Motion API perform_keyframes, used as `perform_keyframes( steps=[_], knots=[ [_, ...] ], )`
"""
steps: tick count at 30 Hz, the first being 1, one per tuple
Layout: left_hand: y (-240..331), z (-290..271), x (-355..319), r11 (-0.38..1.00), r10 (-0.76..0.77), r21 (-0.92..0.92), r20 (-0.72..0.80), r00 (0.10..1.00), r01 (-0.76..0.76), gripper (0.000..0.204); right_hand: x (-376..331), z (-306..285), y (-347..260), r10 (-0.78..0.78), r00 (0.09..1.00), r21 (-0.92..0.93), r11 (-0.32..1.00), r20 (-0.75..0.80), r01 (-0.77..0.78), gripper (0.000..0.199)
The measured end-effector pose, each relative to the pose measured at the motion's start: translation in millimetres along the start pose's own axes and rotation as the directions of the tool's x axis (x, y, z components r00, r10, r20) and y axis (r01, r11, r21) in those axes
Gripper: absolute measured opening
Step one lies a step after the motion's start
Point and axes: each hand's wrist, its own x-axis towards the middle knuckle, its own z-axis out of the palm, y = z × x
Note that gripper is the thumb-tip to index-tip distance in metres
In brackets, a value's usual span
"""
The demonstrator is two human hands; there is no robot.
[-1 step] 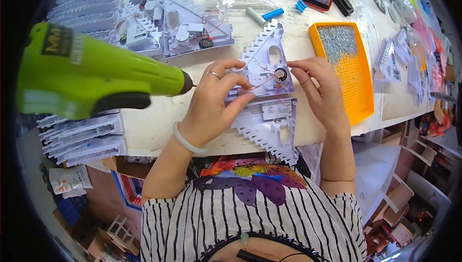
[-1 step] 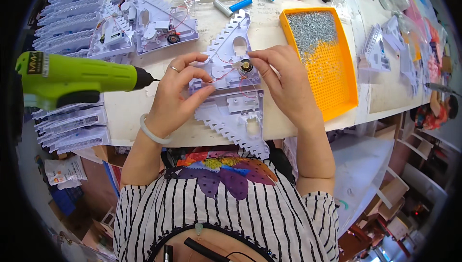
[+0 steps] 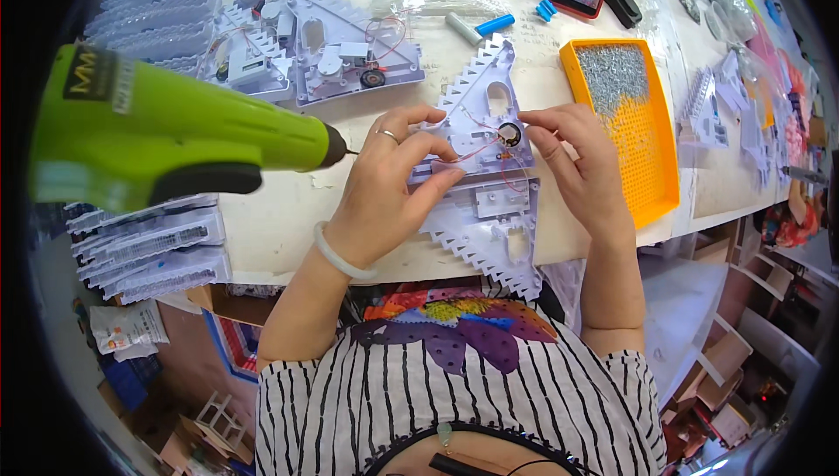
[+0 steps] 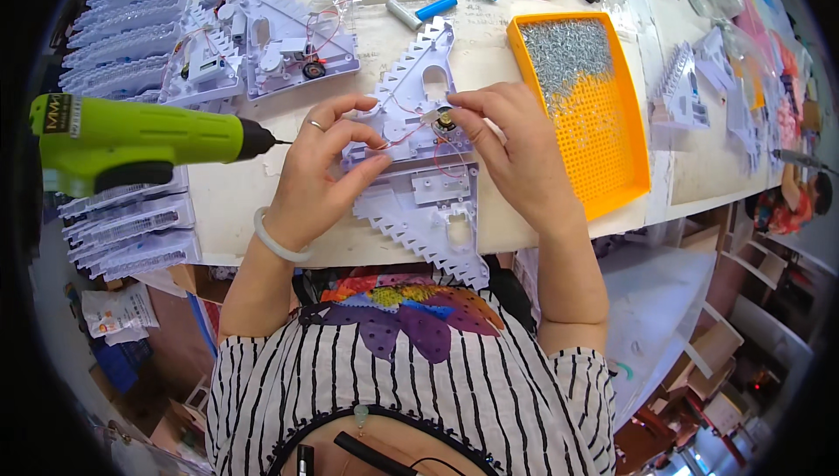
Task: The person assembles plastic toy housing components by installing small electronic components and batteries, then securing them with screws using an electric screwdriver.
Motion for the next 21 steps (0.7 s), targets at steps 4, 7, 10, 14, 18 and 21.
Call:
perform_keyframes(
  steps=[4,7,10,14,18,21],
  knots=[
    [2.6,2.6,5.6,1.0,0.019,-0.024,-0.013,1.0,-0.019,0.015,1.2,6.2,-3.9,-0.021,0.999,0.066,0.998,0.036,0.019,0.016],
    [3.1,1.6,6.7,0.998,0.059,0.029,0.001,0.998,-0.059,0.013,-1.4,5.8,-2.1,-0.051,0.998,0.047,0.998,0.043,0.049,0.017],
    [1.4,1.2,5.5,0.993,0.082,0.083,-0.007,0.997,-0.081,0.011,-9.0,4.0,-0.9,-0.027,0.999,0.072,0.997,0.047,0.023,0.017],
    [-0.5,3.0,4.0,0.992,0.08,0.1,-0.007,0.997,-0.078,0.017,-19.4,2.6,1.0,-0.04,0.996,0.06,0.998,0.078,0.035,0.016],
    [2.2,7.2,9.3,0.994,0.075,0.087,-0.034,0.997,-0.072,0.023,-20.2,3.5,0.5,-0.06,0.995,0.048,0.997,0.085,0.056,0.017],
    [-1.2,8.4,9.5,0.994,0.076,0.081,-0.013,0.997,-0.075,0.023,-17.0,6.2,-3.4,-0.028,0.998,0.068,0.997,0.057,0.024,0.018]
  ],
)
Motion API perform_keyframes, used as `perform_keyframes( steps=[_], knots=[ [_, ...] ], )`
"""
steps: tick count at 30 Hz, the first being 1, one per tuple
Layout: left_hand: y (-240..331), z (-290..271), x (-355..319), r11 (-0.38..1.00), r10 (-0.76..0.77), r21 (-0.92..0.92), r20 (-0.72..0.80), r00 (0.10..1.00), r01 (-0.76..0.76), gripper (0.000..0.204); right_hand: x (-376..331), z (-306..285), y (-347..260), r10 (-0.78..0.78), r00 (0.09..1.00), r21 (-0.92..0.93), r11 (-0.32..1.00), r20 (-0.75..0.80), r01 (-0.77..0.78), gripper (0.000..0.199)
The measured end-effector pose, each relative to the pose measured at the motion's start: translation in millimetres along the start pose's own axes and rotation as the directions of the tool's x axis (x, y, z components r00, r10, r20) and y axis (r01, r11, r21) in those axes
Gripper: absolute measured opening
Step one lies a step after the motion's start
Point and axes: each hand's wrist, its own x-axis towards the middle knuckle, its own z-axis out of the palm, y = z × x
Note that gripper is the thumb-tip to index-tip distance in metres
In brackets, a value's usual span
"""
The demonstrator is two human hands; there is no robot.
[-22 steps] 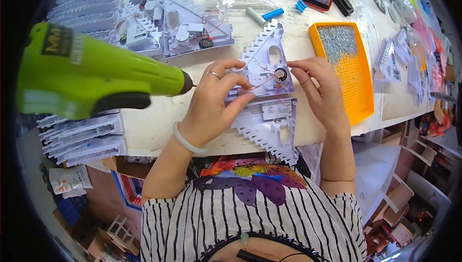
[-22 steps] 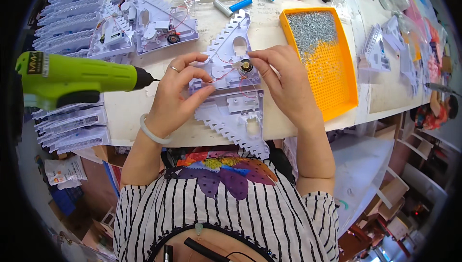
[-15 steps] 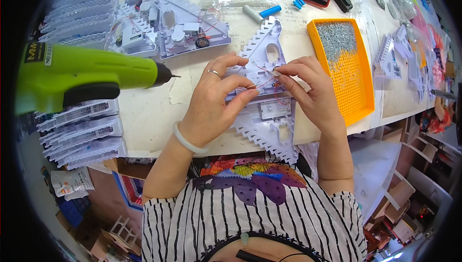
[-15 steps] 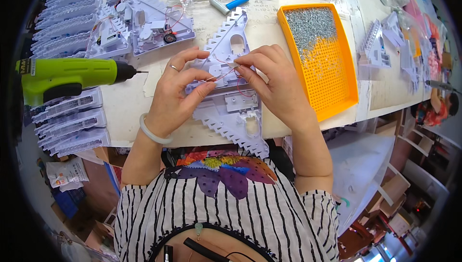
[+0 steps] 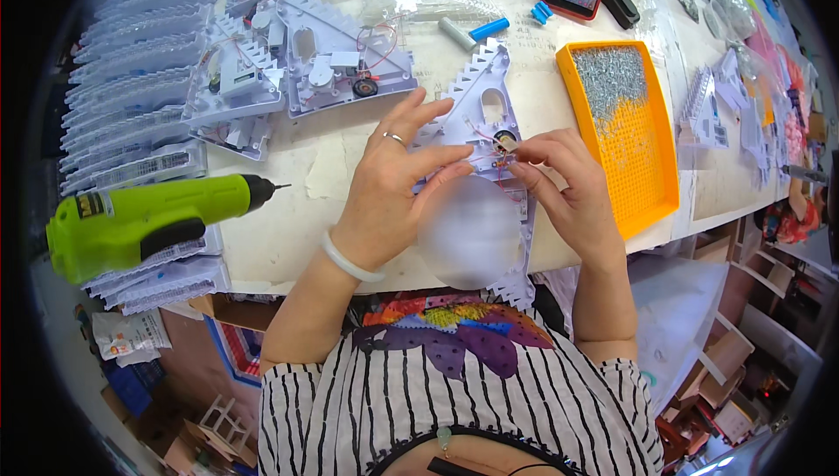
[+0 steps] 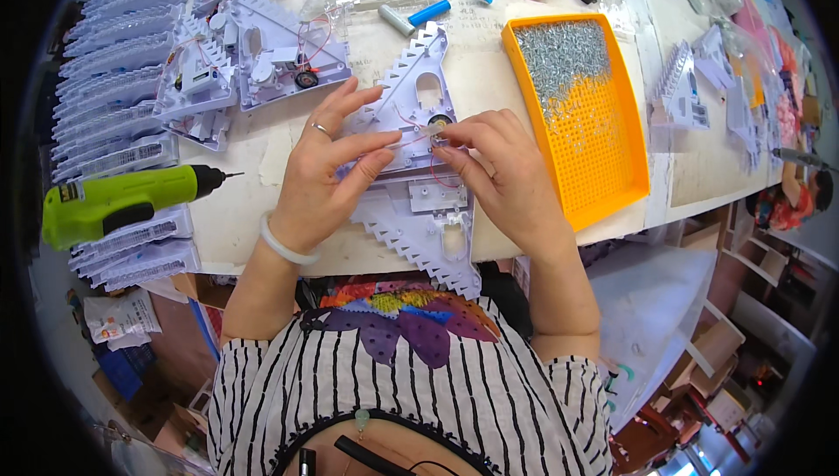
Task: The person assembles plastic toy housing components by installing small electronic components and batteries, then securing them with screws using an electric screwdriver.
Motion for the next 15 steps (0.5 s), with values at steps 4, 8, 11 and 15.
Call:
perform_keyframes(
  steps=[4,8,11,15],
  knots=[
    [6.4,-1.8,-0.8,1.0,0.009,0.029,0.003,1.0,-0.009,0.022,10.2,0.7,-11.7,0.074,0.992,0.092,0.994,-0.103,-0.065,0.023],
    [14.4,-0.3,-6.5,0.978,0.081,0.194,0.014,0.997,-0.082,0.023,15.2,6.8,-5.6,-0.066,0.995,0.0,0.998,-0.071,0.066,0.023],
    [6.9,-5.3,-9.2,0.985,0.056,0.169,-0.077,0.995,-0.042,0.028,17.0,4.7,-9.1,-0.016,0.999,0.009,1.0,-0.04,0.017,0.02],
    [5.0,-22.9,-12.2,0.996,-0.086,-0.045,-0.149,0.985,0.08,0.035,13.6,2.4,-8.8,-0.02,0.997,-0.012,1.0,-0.08,0.019,0.018]
  ],
)
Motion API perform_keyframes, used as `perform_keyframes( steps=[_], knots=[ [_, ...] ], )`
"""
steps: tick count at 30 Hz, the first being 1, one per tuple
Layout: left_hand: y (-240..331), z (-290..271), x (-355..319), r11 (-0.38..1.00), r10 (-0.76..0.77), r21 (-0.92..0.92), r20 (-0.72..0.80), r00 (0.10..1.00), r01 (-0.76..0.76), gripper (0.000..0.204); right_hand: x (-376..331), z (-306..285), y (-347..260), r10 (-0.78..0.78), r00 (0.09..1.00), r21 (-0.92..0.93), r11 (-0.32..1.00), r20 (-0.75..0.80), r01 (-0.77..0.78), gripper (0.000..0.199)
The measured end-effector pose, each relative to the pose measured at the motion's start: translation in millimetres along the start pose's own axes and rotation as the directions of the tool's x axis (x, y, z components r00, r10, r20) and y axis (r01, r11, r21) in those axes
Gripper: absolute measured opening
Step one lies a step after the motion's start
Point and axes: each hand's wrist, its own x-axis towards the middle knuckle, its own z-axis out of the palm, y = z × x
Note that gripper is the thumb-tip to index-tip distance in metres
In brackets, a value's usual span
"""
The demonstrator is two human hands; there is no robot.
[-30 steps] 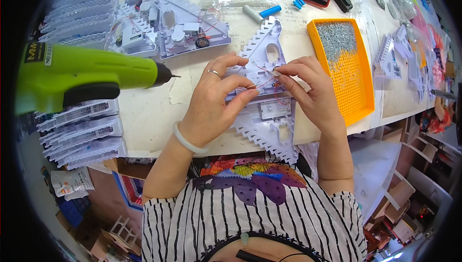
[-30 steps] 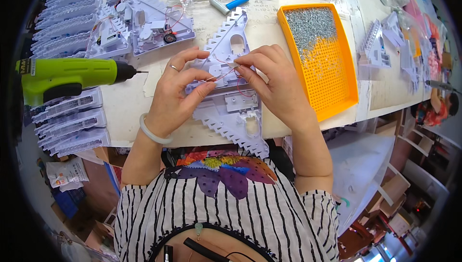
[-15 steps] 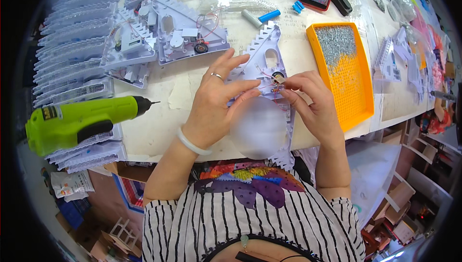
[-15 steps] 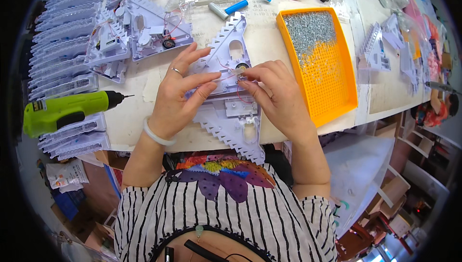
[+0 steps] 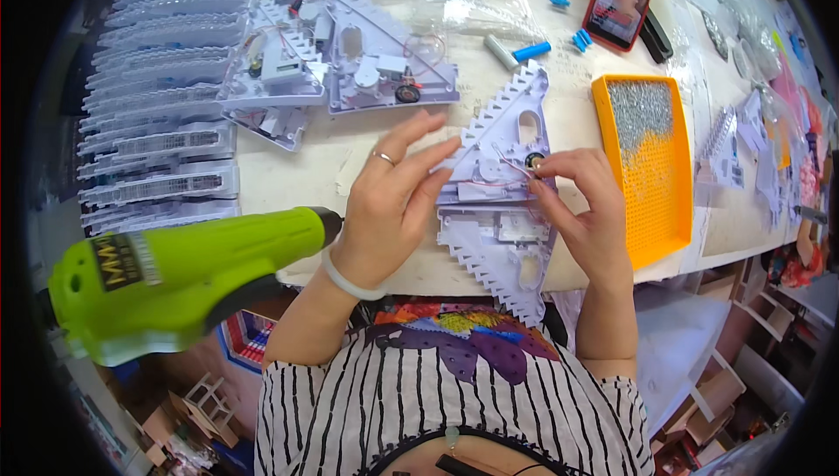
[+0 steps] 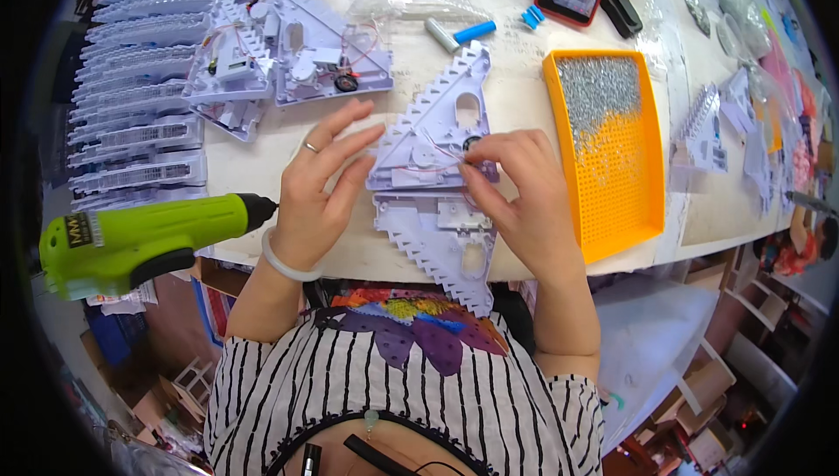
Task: The person assembles plastic toy housing components by installing small electronic components and batteries, then securing them with screws using an electric screwdriver.
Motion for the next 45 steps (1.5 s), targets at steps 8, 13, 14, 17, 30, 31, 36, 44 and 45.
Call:
perform_keyframes(
  steps=[8,13,14,17,30,31,36,44,45],
  knots=[
    [16.6,-23.8,7.4,0.983,-0.043,-0.179,-0.002,0.999,0.042,0.033,18.2,-16.8,-7.7,-0.036,0.989,0.023,0.999,0.142,0.033,0.023],
    [12.9,-19.5,17.9,0.97,-0.047,-0.24,-0.066,0.997,0.03,0.039,83.6,-23.1,9.1,-0.029,0.995,-0.182,0.982,0.093,0.045,0.028],
    [13.2,-12.8,21.2,0.958,-0.056,-0.283,-0.026,0.998,0.046,0.038,99.2,-16.1,16.2,-0.046,0.996,-0.183,0.981,0.08,0.06,0.028],
    [21.0,-4.2,31.3,0.934,-0.065,-0.351,0.027,0.998,0.07,0.036,138.6,15.4,44.4,-0.074,0.997,-0.398,0.915,0.001,0.068,0.042],
    [7.7,-3.7,53.8,0.677,-0.345,-0.694,-0.002,0.939,0.247,0.046,125.4,-7.5,26.2,0.241,0.955,0.567,0.768,0.176,-0.298,0.043],
    [9.5,3.3,55.7,0.611,-0.357,-0.754,0.006,0.934,0.239,0.048,116.1,-9.9,17.0,0.25,0.951,0.562,0.767,0.183,-0.309,0.043],
    [16.9,14.5,59.8,0.55,-0.288,-0.763,0.208,0.935,0.339,0.054,77.2,-1.7,7.1,0.234,0.892,0.773,0.447,0.386,-0.451,0.035],
    [17.6,14.0,51.7,0.549,-0.321,-0.757,0.199,0.926,0.353,0.066,59.8,-7.0,1.3,0.269,0.953,0.687,0.667,0.137,-0.287,0.065],
    [19.6,12.8,50.4,0.578,-0.314,-0.739,0.188,0.93,0.345,0.071,62.5,-10.0,1.6,0.274,0.952,0.689,0.664,0.137,-0.29,0.065]
  ],
)
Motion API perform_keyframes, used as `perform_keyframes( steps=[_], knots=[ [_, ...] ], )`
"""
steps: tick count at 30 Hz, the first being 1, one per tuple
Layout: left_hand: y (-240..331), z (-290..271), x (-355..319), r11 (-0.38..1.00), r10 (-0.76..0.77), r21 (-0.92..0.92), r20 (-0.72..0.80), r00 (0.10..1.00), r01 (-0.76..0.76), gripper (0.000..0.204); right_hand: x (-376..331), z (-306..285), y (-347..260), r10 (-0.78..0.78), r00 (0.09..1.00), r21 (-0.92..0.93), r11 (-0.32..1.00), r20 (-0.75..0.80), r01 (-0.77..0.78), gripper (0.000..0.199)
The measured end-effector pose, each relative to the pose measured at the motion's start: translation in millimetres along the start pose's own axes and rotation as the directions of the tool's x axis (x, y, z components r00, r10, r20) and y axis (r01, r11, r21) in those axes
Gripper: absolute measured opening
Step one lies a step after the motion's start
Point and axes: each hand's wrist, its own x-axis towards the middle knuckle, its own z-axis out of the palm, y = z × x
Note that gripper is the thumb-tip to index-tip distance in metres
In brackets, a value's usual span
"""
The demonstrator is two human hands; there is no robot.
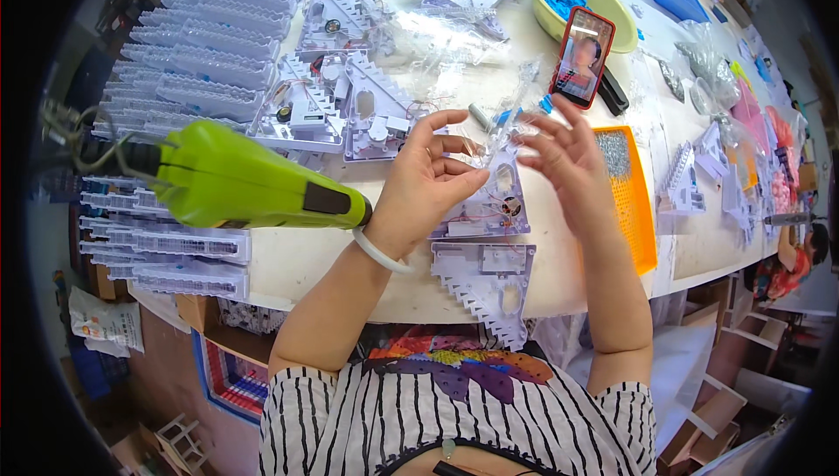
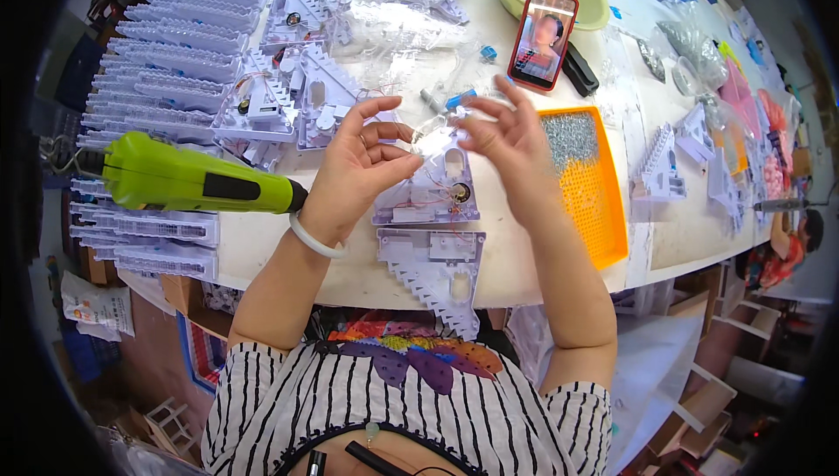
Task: The person assembles plastic toy housing components by installing small electronic components and batteries, then securing them with screws using an electric screwdriver.
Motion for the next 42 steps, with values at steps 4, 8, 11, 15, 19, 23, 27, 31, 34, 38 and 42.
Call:
perform_keyframes(
  steps=[4,8,11,15,19,23,27,31,34,38,42],
  knots=[
    [4.1,-2.9,-2.5,0.998,0.016,0.063,0.041,0.999,-0.019,0.073,10.5,-11.8,-17.9,-0.025,0.989,0.084,0.996,-0.147,0.037,0.061],
    [8.2,-6.1,3.9,0.998,0.049,0.047,0.04,0.998,-0.05,0.061,2.8,-5.2,-33.3,-0.166,0.985,-0.021,0.986,-0.052,0.165,0.048],
    [8.6,-5.8,3.7,0.976,0.19,0.102,0.018,0.982,-0.191,0.054,2.9,10.7,-36.8,-0.377,0.921,-0.137,0.922,-0.102,0.362,0.047],
    [11.1,-14.5,1.3,0.274,0.732,0.738,0.255,0.631,-0.617,0.049,5.3,12.6,-47.1,-0.106,0.991,0.178,0.977,-0.086,0.12,0.05],
    [-2.9,-26.5,-4.8,-0.036,0.685,0.753,0.497,0.532,-0.657,0.05,18.0,5.4,-30.7,0.036,0.994,0.193,0.981,-0.103,-0.016,0.034],
    [-2.1,-29.2,-12.5,0.043,0.66,0.847,0.373,0.651,-0.529,0.052,27.8,7.0,-26.0,0.107,0.991,0.228,0.97,-0.076,-0.087,0.029],
    [-7.4,-28.6,-15.4,0.976,0.212,0.057,-0.037,0.977,-0.21,0.061,31.0,14.1,-19.1,0.139,0.983,0.202,0.973,-0.12,-0.113,0.041],
    [-3.3,-34.8,-15.4,0.999,0.014,0.033,-0.054,0.998,-0.012,0.056,29.9,23.7,-16.0,0.084,0.991,0.128,0.989,-0.102,-0.071,0.048],
    [-5.7,-35.5,-16.0,0.996,0.047,0.084,-0.068,0.997,-0.041,0.053,32.1,22.0,-11.1,0.028,0.995,0.045,0.999,-0.099,-0.023,0.047],
    [-8.2,-38.4,-15.1,0.996,0.04,0.088,-0.078,0.996,-0.034,0.054,33.1,23.4,-5.4,0.039,0.991,0.03,0.999,-0.125,-0.036,0.045],
    [-12.2,-39.7,-11.9,0.998,0.064,0.026,-0.116,0.991,-0.062,0.054,31.1,30.6,-1.9,-0.013,0.991,0.013,1.0,-0.136,0.014,0.044]
  ],
)
